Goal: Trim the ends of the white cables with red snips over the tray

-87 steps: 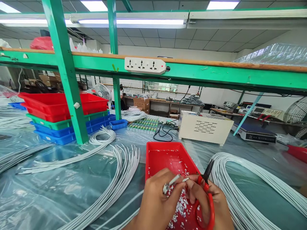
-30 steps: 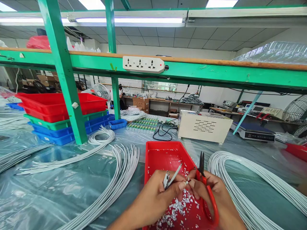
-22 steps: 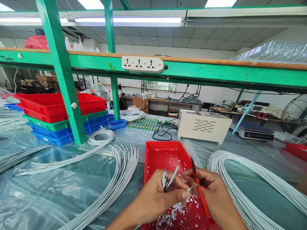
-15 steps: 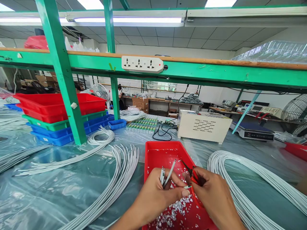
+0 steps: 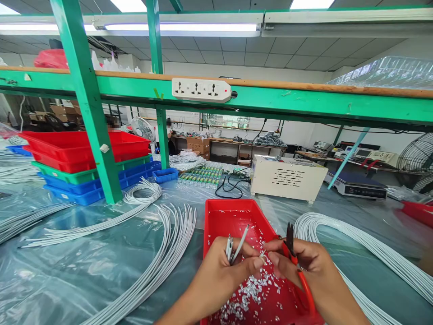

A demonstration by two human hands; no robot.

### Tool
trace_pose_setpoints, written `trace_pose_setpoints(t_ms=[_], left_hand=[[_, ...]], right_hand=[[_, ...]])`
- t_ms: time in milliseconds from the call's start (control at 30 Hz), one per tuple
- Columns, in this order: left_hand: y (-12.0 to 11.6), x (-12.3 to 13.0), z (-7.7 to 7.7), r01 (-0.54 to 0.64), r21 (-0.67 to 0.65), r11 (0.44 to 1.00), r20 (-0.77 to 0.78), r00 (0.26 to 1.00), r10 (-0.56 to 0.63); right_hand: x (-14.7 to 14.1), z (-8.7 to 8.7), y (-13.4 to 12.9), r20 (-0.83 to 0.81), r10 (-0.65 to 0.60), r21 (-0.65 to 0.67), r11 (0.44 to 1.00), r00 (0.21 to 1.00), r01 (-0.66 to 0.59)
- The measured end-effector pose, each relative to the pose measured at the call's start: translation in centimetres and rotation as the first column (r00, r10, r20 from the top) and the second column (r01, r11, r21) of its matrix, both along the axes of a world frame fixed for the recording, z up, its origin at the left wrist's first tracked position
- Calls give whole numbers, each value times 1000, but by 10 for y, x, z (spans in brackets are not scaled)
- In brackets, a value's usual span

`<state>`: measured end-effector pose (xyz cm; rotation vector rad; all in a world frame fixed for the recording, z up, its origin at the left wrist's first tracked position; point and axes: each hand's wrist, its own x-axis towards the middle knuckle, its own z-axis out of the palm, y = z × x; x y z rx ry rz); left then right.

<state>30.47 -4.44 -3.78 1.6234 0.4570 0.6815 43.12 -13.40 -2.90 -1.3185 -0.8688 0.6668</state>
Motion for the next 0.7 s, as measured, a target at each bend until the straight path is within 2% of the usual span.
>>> trace_pose_setpoints(t_ms=[133, 267, 467, 600, 700], left_hand=[[-1, -2, 2, 120, -9, 993, 11, 993, -120], [-1, -2, 4, 166, 1, 986, 34, 986, -166], [1, -2, 4, 140, 61, 988, 19, 990, -142], [0, -2, 0, 154, 7, 988, 13, 988, -154], [0, -1, 0, 38, -49, 998, 18, 999, -37]], right_hand=[[-5, 6, -2, -31, 38, 24, 999, 999, -37], [-5, 9, -3, -11, 45, 17, 999, 999, -45], [-3, 7, -1, 24, 65, 35, 997, 998, -66], [-2, 3, 1, 95, 70, 27, 997, 993, -73], [-2, 0, -1, 240, 24, 39, 999, 971, -34]])
